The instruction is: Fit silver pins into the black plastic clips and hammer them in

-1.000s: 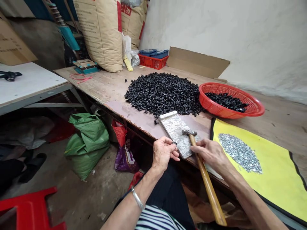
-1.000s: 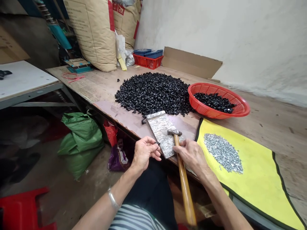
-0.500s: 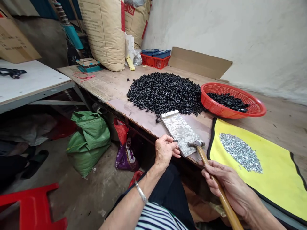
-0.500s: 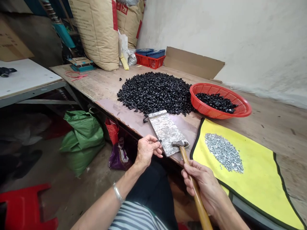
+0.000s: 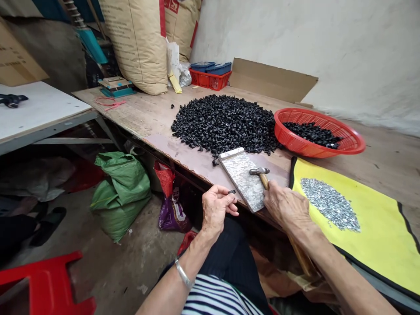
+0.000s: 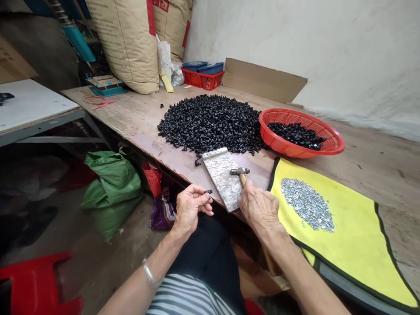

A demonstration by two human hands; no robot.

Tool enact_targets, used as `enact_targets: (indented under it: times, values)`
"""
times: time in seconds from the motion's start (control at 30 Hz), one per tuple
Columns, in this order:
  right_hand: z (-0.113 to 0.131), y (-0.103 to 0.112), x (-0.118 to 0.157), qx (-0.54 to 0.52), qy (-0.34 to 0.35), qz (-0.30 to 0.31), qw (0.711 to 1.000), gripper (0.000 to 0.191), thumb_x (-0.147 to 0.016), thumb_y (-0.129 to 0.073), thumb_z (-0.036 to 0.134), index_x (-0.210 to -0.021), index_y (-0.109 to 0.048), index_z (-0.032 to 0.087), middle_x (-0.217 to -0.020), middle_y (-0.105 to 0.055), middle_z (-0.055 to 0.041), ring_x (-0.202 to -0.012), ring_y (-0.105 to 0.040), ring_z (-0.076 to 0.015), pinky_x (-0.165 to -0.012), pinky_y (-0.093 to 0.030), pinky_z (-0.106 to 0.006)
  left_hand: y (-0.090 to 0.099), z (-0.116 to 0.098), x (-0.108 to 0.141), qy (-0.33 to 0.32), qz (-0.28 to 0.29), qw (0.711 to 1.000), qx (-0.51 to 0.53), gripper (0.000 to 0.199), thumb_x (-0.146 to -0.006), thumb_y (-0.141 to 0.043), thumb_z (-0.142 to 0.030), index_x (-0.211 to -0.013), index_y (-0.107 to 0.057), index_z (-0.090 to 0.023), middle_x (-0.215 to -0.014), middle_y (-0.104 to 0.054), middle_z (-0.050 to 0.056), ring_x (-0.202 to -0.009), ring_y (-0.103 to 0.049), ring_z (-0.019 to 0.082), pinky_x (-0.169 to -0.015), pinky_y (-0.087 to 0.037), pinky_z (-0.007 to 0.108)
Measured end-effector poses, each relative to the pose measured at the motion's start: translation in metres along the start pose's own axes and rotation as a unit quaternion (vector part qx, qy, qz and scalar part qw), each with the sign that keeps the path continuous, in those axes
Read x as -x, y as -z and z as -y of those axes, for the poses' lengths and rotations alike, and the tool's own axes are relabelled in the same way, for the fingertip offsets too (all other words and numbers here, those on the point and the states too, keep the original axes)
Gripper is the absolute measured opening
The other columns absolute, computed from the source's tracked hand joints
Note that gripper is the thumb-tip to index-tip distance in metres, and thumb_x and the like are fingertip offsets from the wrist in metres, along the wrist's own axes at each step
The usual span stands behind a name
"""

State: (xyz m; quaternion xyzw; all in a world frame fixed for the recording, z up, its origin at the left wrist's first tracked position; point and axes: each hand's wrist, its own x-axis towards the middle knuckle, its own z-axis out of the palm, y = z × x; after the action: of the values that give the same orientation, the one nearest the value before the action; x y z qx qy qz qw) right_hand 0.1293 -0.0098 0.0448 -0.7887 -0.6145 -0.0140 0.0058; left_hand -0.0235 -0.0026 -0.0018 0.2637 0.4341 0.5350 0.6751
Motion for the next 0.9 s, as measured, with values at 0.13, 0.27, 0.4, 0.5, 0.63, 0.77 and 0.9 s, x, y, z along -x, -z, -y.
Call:
enact_targets:
  times: [0.13, 0.27, 0.4, 0.5, 0.63, 0.77, 0.9]
  values:
    - [0.008, 0.01, -0.009, 0.024, 0.057, -0.018, 0.998, 0.02, -0.085, -0.047, 0.023, -0.083, -0.064, 0.013, -0.082, -0.063, -0.0161, -0.079, -0.06, -0.026, -0.054, -0.032, -0.028, 0.007, -0.004, 0.002, 0.0, 0.01, 1.0, 0.01, 0.027, -0.057, -0.074, -0.027, -0.07, -0.055, -0.013, -0.055, -0.062, 0.0, -0.04, -0.055, 0.011, -0.036, -0.049, 0.023]
    - [0.02, 0.004, -0.018, -0.031, 0.158, 0.013, 0.987, 0.019, -0.086, -0.049, 0.026, -0.094, -0.066, 0.022, -0.093, -0.064, -0.0053, -0.082, -0.06, -0.0179, -0.067, -0.039, -0.025, 0.011, -0.007, 0.002, 0.0, 0.001, 1.0, 0.016, 0.025, -0.057, -0.074, -0.024, -0.068, -0.056, -0.012, -0.057, -0.062, 0.001, -0.042, -0.055, 0.01, -0.038, -0.05, 0.022]
    - [0.029, -0.011, -0.029, -0.067, 0.181, 0.031, 0.981, 0.019, -0.083, -0.049, 0.022, -0.085, -0.068, 0.021, -0.088, -0.065, -0.0056, -0.077, -0.06, -0.0191, -0.067, -0.039, -0.027, 0.016, -0.01, 0.001, 0.006, -0.009, 1.0, 0.016, 0.022, -0.057, -0.073, -0.021, -0.066, -0.056, -0.012, -0.055, -0.061, 0.0, -0.042, -0.056, 0.01, -0.039, -0.051, 0.022]
    - [0.031, -0.017, -0.036, -0.087, 0.178, 0.035, 0.979, 0.018, -0.079, -0.049, 0.018, -0.074, -0.066, 0.019, -0.082, -0.065, -0.0069, -0.074, -0.058, -0.0196, -0.065, -0.037, -0.028, 0.018, -0.011, 0.0, 0.008, -0.01, 1.0, 0.018, 0.021, -0.057, -0.073, -0.02, -0.067, -0.056, -0.012, -0.054, -0.06, 0.0, -0.042, -0.055, 0.011, -0.04, -0.051, 0.023]
    - [0.03, -0.016, -0.041, -0.13, 0.162, 0.042, 0.977, 0.011, -0.073, -0.05, 0.016, -0.067, -0.059, 0.018, -0.066, -0.061, -0.0064, -0.064, -0.055, -0.0186, -0.06, -0.034, -0.028, 0.017, -0.011, 0.001, 0.002, 0.0, 1.0, 0.015, 0.019, -0.058, -0.072, -0.018, -0.066, -0.056, -0.011, -0.054, -0.06, 0.0, -0.042, -0.055, 0.01, -0.04, -0.05, 0.022]
    - [0.028, -0.007, -0.026, -0.217, 0.168, 0.064, 0.96, 0.013, -0.077, -0.047, 0.019, -0.065, -0.051, 0.019, -0.062, -0.058, -0.0034, -0.06, -0.053, -0.0156, -0.058, -0.036, -0.026, 0.015, -0.012, 0.003, -0.014, -0.005, 1.0, -0.006, 0.017, -0.059, -0.071, -0.018, -0.065, -0.057, -0.012, -0.053, -0.059, -0.002, -0.043, -0.057, 0.011, -0.041, -0.05, 0.022]
    - [0.03, -0.002, 0.004, -0.422, 0.171, 0.073, 0.887, 0.015, -0.084, -0.046, 0.029, -0.074, -0.053, 0.02, -0.073, -0.06, -0.0016, -0.065, -0.054, -0.0138, -0.061, -0.042, -0.025, 0.011, -0.013, 0.009, -0.038, 0.004, 0.999, -0.037, 0.013, -0.062, -0.07, -0.018, -0.066, -0.058, -0.012, -0.053, -0.058, -0.002, -0.046, -0.059, 0.012, -0.045, -0.052, 0.022]
